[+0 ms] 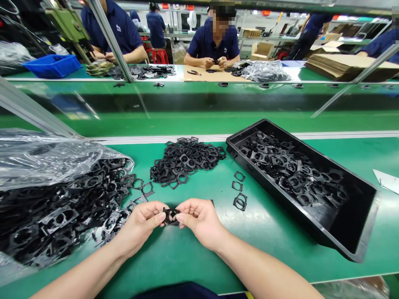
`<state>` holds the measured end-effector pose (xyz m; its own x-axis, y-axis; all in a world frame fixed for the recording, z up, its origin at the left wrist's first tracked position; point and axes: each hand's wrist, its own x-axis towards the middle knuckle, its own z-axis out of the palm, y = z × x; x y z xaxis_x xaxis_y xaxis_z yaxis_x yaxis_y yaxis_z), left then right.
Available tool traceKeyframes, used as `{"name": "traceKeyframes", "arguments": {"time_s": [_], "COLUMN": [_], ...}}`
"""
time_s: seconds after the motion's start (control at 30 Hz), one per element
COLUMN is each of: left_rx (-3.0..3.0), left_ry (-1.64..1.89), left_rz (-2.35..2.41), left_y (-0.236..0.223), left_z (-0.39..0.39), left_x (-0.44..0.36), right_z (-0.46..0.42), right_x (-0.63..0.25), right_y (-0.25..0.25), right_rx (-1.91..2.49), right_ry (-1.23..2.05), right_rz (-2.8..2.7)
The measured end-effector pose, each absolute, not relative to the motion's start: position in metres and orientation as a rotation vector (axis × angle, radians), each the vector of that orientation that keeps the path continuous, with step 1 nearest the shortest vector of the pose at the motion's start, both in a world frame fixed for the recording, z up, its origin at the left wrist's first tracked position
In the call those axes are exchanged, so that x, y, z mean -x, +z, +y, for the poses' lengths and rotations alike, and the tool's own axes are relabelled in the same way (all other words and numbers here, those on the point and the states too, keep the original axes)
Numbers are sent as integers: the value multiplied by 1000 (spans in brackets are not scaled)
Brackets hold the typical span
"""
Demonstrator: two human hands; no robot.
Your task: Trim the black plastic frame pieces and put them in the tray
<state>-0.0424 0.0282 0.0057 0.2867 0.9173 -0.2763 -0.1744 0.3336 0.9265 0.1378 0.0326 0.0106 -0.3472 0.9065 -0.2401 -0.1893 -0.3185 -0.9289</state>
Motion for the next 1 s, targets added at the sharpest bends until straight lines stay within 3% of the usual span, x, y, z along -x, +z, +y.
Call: {"name": "traceKeyframes", "arguments": {"time_s": [1.0], "left_rx": [-1100], "left_ry": [756], "left_rz": [1017], "left_y": [7], "left_z": [28], "left_x": [47], "right_z": [29], "right_x": [-140], "right_y": [14], "right_rx": [1195], "right_ry": [1693], "right_rz": [-1421]}}
